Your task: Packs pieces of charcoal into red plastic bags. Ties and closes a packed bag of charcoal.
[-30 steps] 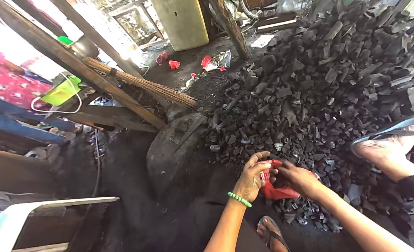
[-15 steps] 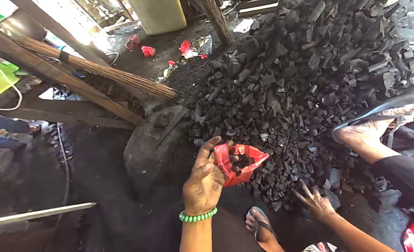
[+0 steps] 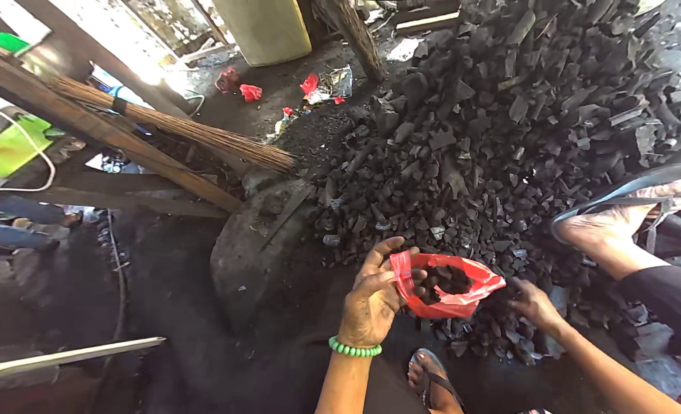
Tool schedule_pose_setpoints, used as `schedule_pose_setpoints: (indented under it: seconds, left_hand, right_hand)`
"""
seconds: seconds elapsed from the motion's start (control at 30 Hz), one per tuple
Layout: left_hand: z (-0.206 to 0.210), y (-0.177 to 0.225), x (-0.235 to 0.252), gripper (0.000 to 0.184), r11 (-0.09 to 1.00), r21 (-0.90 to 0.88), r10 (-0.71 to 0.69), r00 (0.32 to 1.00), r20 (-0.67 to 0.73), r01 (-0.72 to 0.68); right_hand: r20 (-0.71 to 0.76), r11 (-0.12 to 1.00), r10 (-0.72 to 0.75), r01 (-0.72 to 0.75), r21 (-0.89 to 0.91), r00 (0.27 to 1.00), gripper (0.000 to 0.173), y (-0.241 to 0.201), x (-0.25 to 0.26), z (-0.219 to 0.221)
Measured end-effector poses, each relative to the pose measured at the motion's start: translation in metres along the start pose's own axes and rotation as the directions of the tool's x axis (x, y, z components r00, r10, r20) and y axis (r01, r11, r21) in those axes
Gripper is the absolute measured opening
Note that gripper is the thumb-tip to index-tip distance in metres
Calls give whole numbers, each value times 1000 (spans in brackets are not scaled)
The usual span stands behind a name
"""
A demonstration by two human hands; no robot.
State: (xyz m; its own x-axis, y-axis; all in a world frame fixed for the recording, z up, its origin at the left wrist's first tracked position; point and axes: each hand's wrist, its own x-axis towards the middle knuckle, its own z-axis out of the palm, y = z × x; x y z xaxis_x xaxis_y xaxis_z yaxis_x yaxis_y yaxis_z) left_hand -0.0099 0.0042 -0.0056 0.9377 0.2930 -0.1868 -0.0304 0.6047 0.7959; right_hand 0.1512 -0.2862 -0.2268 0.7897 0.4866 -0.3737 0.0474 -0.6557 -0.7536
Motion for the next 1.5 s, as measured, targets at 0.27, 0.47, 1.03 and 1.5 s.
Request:
schedule_pose_setpoints:
  seconds: [0.27, 0.47, 1.03, 1.5]
  left_hand:
    - [11, -25, 13, 55, 928, 300, -216, 975, -46, 220]
    - [11, -22, 9, 48, 892, 408, -197, 980, -38, 196]
    - [51, 4, 33, 34, -120, 969, -443, 862, -246, 214]
    - [74, -28, 8, 24, 837, 545, -195, 957, 214, 48]
  right_hand:
    - [-20, 810, -438, 405, 424, 899, 38, -136, -12, 1]
    - [240, 770, -554, 601, -216, 797, 26, -139, -10, 4]
    - [96, 133, -970, 818, -559, 224, 11, -192, -74, -30]
    - [-296, 672, -740, 645, -365, 603, 40, -238, -46, -109]
